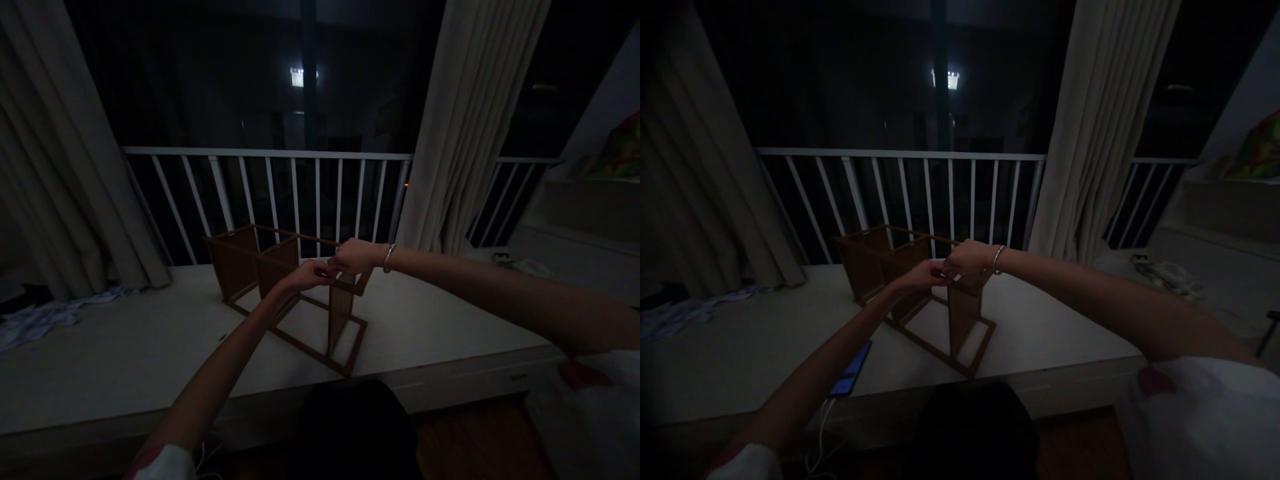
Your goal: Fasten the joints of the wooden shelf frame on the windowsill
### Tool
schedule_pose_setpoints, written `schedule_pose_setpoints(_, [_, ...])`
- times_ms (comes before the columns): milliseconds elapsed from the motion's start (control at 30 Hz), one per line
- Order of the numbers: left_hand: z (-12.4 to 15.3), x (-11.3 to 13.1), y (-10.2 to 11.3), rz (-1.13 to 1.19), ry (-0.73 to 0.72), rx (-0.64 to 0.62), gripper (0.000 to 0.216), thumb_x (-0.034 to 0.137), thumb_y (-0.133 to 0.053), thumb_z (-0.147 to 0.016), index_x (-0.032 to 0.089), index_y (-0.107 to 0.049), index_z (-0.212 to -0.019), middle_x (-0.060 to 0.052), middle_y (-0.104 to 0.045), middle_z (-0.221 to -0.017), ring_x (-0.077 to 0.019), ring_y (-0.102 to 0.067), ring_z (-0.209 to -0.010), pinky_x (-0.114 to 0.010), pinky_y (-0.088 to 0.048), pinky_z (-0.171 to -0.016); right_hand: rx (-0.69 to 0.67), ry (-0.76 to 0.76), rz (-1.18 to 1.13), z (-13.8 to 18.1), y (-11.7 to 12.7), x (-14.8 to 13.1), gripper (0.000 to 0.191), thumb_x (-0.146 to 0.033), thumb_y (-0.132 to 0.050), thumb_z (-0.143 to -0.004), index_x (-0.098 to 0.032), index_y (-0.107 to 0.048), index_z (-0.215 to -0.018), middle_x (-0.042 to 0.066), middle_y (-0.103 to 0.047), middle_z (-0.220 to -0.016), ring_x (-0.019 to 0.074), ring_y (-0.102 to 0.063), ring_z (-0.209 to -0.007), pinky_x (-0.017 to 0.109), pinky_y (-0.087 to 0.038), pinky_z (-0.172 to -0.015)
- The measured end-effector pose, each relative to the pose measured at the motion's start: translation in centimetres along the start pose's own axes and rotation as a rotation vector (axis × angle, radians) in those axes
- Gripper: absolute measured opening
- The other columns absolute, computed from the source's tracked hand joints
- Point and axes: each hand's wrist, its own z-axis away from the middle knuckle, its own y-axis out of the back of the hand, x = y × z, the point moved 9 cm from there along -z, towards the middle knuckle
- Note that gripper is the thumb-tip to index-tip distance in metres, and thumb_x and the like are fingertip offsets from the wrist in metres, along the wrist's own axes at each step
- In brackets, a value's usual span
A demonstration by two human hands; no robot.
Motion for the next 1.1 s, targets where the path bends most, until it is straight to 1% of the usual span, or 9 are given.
schedule_pose_setpoints(167, [0.0,-0.3,-0.1,0.002,0.005,-0.028,0.022,0.023,-0.065,-0.061,0.008,-0.064,-0.078,-0.004,-0.062,-0.076,-0.0139,-0.055,-0.074,-0.025,-0.043,-0.07,-0.004,0.026,0.032,-0.3,-0.1,-0.4,0.03,-0.036,-0.038,-0.081,-0.02,-0.06,-0.094,0.008,-0.065,-0.084,0.0161,-0.058,-0.071,0.024,-0.031,-0.058])
schedule_pose_setpoints(300, [-0.1,0.1,-0.2,-0.058,-0.048,-0.045,0.018,0.022,-0.063,-0.063,0.009,-0.064,-0.075,-0.004,-0.062,-0.077,-0.013,-0.054,-0.075,-0.025,-0.043,-0.072,0.006,0.047,0.071,-0.4,-0.2,-0.7,0.028,-0.035,-0.042,-0.079,-0.018,-0.06,-0.092,0.01,-0.064,-0.082,0.018,-0.058,-0.071,0.025,-0.032,-0.058])
schedule_pose_setpoints(467, [-0.2,0.3,-0.3,-0.099,-0.068,-0.058,0.018,0.021,-0.06,-0.066,0.009,-0.063,-0.079,-0.004,-0.061,-0.081,-0.0122,-0.053,-0.076,-0.023,-0.042,-0.071,0.032,-0.041,0.005,0.0,-0.7,-0.1,0.033,-0.04,-0.036,-0.082,-0.018,-0.06,-0.091,0.009,-0.064,-0.083,0.0186,-0.059,-0.071,0.025,-0.033,-0.057])
schedule_pose_setpoints(667, [-0.7,0.2,-0.6,-0.108,-0.029,-0.089,0.019,0.019,-0.06,-0.064,0.009,-0.06,-0.081,-0.002,-0.058,-0.076,-0.0105,-0.051,-0.07,-0.021,-0.041,-0.067,0.084,-0.2,-0.126,0.9,-1.5,0.9,0.037,-0.039,-0.028,-0.086,-0.017,-0.056,-0.098,0.009,-0.064,-0.086,0.0163,-0.058,-0.071,0.024,-0.032,-0.056])
schedule_pose_setpoints(767, [-0.8,0.3,-0.8,-0.093,-0.024,-0.102,0.019,0.018,-0.059,-0.065,0.009,-0.06,-0.081,-0.001,-0.057,-0.073,-0.0105,-0.05,-0.069,-0.022,-0.041,-0.066,0.111,-0.201,-0.115,1.0,-1.4,0.8,0.038,-0.041,-0.027,-0.086,-0.017,-0.056,-0.096,0.009,-0.064,-0.084,0.0172,-0.058,-0.071,0.024,-0.03,-0.055])
schedule_pose_setpoints(900, [-0.7,0.2,-1.0,-0.086,-0.023,-0.123,0.022,0.02,-0.058,-0.067,0.009,-0.06,-0.086,-0.002,-0.057,-0.073,-0.0105,-0.051,-0.069,-0.021,-0.041,-0.065,0.093,-0.171,-0.062,0.9,-1.3,0.6,0.032,-0.038,-0.037,-0.083,-0.017,-0.056,-0.095,0.01,-0.064,-0.084,0.0188,-0.059,-0.073,0.024,-0.03,-0.054])
schedule_pose_setpoints(1000, [-0.7,0.2,-1.0,-0.092,-0.024,-0.128,0.021,0.021,-0.059,-0.066,0.008,-0.06,-0.082,-0.003,-0.058,-0.074,-0.0103,-0.051,-0.068,-0.022,-0.041,-0.064,0.102,-0.161,-0.054,0.8,-0.5,0.8,0.03,-0.037,-0.04,-0.081,-0.016,-0.056,-0.096,0.01,-0.064,-0.084,0.0188,-0.059,-0.073,0.024,-0.03,-0.054])
schedule_pose_setpoints(1033, [-0.7,0.2,-1.0,-0.1,-0.014,-0.127,0.02,0.022,-0.06,-0.065,0.008,-0.06,-0.08,-0.003,-0.058,-0.074,-0.0104,-0.052,-0.068,-0.022,-0.041,-0.064,0.13,-0.174,-0.058,0.8,0.2,1.1,0.031,-0.037,-0.039,-0.082,-0.016,-0.056,-0.097,0.01,-0.064,-0.084,0.0185,-0.058,-0.072,0.024,-0.029,-0.055])
schedule_pose_setpoints(1100, [-0.6,0.1,-0.9,-0.111,0.014,-0.127,0.02,0.023,-0.061,-0.064,0.008,-0.061,-0.078,-0.005,-0.06,-0.075,-0.011,-0.053,-0.069,-0.022,-0.041,-0.065,0.219,-0.256,-0.069,1.0,2.0,2.5,0.037,-0.039,-0.031,-0.086,-0.014,-0.054,-0.1,0.011,-0.064,-0.083,0.0179,-0.058,-0.071,0.024,-0.029,-0.055])
